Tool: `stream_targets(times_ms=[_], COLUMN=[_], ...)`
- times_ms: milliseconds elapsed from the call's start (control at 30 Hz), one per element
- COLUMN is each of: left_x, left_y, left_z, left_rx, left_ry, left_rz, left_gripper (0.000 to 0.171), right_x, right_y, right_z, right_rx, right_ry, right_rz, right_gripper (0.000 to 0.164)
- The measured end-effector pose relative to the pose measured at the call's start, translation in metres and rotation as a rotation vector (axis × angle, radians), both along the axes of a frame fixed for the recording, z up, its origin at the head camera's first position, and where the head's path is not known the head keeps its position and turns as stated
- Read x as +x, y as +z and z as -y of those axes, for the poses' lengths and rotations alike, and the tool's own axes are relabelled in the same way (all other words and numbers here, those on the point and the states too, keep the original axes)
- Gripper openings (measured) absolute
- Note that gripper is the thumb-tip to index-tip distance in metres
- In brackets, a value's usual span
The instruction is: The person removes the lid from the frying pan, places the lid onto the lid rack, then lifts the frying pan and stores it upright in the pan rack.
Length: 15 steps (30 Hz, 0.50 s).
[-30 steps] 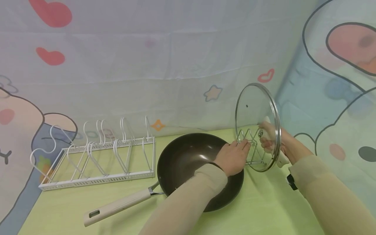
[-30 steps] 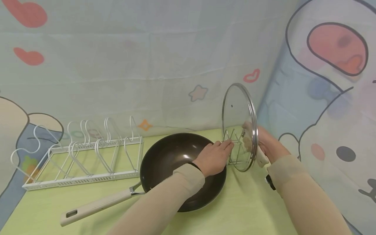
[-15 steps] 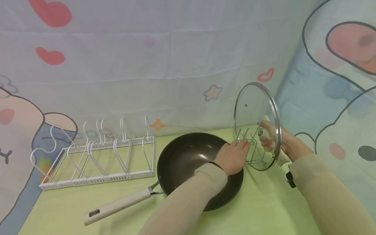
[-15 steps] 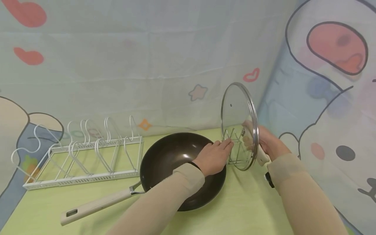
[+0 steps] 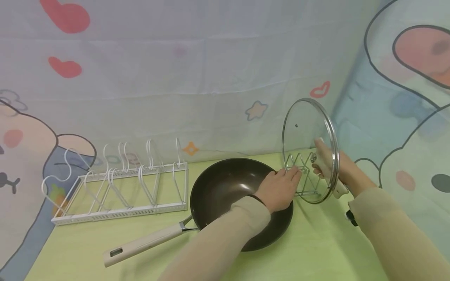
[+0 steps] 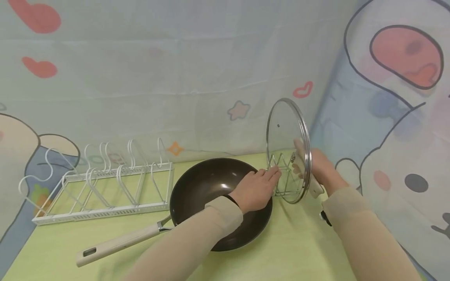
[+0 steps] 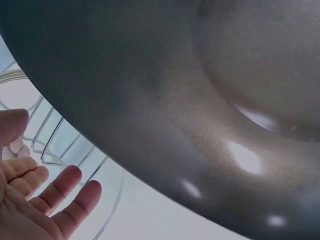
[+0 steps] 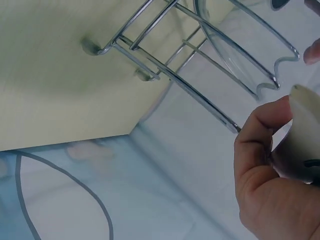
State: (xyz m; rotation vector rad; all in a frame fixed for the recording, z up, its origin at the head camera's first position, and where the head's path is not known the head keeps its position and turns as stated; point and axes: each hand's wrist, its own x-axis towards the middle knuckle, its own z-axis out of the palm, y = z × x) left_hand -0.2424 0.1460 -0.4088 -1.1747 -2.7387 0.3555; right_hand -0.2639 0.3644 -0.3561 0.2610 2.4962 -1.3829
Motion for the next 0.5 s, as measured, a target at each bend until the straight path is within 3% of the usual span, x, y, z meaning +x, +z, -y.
stream_targets(times_ms=[100, 233, 333, 500], left_x=[0.002, 0.005, 0.006, 0.006], left_y=[0.002, 0.005, 0.007, 0.011], left_z=[0.005, 0.012, 0.016, 0.025], left_rx=[-0.022, -0.034, -0.038, -0.045], left_ry=[-0.016, -0.026, -0.03, -0.031], left_rz=[-0.014, -0.019, -0.006, 0.018], left_gripper=[0.058, 0.057, 0.057, 0.064], right_x=[0.003, 0.004, 0.004, 0.006], right_y=[-0.003, -0.007, -0.008, -0.005], right_z=[0.0, -0.001, -0.003, -0.009], right_rx=[0.013, 0.05, 0.085, 0.223], right_ry=[-0.019, -0.035, -0.032, 0.006], right_rz=[-0.03, -0.073, -0.092, -0.208], right_gripper=[0.115, 0.116, 0.112, 0.094])
